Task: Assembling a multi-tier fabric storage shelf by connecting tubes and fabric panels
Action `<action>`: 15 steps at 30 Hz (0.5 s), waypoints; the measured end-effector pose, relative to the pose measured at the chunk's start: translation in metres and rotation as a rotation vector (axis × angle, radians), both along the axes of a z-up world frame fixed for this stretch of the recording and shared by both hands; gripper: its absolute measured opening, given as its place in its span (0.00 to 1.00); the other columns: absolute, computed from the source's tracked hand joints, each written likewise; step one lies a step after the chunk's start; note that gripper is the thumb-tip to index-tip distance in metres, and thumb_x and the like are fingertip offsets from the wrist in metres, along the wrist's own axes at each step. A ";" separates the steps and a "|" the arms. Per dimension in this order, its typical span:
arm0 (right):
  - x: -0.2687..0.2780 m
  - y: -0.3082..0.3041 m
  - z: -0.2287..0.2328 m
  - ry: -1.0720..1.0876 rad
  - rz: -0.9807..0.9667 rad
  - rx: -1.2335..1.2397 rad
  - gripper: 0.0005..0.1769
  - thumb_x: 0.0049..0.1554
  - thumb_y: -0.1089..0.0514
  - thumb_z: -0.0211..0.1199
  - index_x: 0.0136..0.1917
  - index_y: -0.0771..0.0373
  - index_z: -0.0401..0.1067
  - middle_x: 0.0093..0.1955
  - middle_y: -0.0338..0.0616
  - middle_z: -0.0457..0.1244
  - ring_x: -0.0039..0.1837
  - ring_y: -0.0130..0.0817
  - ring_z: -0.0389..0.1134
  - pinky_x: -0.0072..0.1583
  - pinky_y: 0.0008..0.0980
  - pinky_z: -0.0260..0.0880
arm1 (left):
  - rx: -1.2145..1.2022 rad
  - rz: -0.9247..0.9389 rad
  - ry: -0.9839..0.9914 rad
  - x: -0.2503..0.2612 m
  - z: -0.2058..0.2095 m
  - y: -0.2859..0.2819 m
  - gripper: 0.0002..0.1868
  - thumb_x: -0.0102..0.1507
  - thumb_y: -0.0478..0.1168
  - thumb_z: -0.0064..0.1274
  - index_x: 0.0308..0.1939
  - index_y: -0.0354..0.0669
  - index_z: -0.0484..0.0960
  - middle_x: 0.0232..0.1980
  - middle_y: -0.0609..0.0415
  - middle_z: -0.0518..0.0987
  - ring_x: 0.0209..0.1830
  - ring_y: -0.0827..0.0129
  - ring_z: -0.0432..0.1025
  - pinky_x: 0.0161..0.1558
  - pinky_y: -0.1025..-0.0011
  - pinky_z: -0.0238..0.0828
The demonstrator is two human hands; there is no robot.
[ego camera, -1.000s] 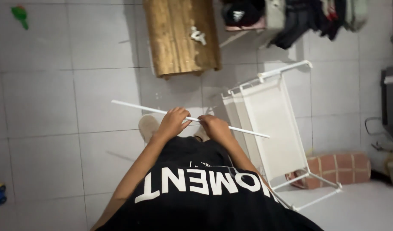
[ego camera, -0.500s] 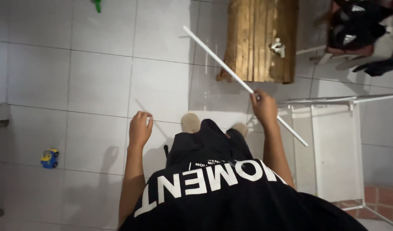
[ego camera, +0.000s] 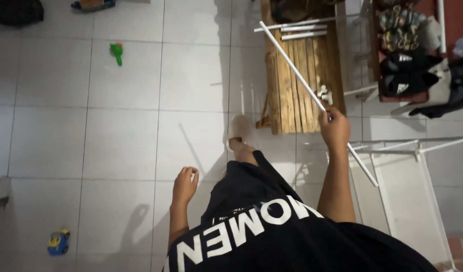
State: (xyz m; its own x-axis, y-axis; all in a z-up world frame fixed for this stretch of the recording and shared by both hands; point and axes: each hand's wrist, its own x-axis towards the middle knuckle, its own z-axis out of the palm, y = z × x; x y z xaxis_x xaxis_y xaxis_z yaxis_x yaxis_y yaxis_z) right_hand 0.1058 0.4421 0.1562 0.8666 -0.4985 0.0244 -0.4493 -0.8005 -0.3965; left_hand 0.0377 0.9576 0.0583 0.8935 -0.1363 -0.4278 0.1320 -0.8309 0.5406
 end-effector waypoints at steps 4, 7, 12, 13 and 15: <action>0.066 -0.019 -0.008 -0.004 -0.099 -0.018 0.12 0.66 0.49 0.63 0.57 0.54 0.80 0.45 0.55 0.72 0.51 0.61 0.73 0.52 0.58 0.71 | 0.023 0.053 0.098 0.038 -0.027 0.012 0.11 0.69 0.49 0.49 0.48 0.50 0.81 0.49 0.53 0.80 0.52 0.56 0.80 0.53 0.58 0.80; 0.120 -0.036 0.002 0.005 -0.148 -0.013 0.12 0.67 0.49 0.61 0.57 0.53 0.80 0.46 0.51 0.72 0.52 0.60 0.73 0.52 0.57 0.71 | 0.039 0.089 0.221 0.083 -0.012 0.015 0.15 0.71 0.48 0.45 0.51 0.43 0.81 0.53 0.46 0.79 0.57 0.48 0.78 0.57 0.51 0.78; 0.203 -0.080 0.051 0.064 -0.221 -0.096 0.15 0.62 0.50 0.56 0.56 0.51 0.80 0.46 0.58 0.71 0.51 0.65 0.70 0.49 0.57 0.68 | 0.164 -0.020 0.390 0.192 -0.033 0.011 0.18 0.68 0.57 0.42 0.45 0.52 0.81 0.53 0.52 0.80 0.53 0.53 0.76 0.52 0.55 0.70; 0.214 -0.092 0.057 0.046 -0.209 -0.102 0.17 0.61 0.52 0.55 0.56 0.55 0.82 0.45 0.61 0.71 0.50 0.66 0.71 0.48 0.55 0.69 | 0.199 -0.061 0.501 0.217 -0.030 0.005 0.22 0.69 0.59 0.41 0.49 0.50 0.81 0.57 0.51 0.81 0.54 0.54 0.76 0.52 0.56 0.71; 0.231 -0.112 0.068 0.062 -0.280 -0.101 0.14 0.63 0.52 0.59 0.57 0.55 0.81 0.46 0.59 0.71 0.52 0.66 0.72 0.50 0.59 0.70 | 0.229 -0.139 0.438 0.281 -0.037 -0.009 0.24 0.68 0.61 0.42 0.53 0.50 0.81 0.55 0.49 0.82 0.56 0.51 0.78 0.54 0.52 0.74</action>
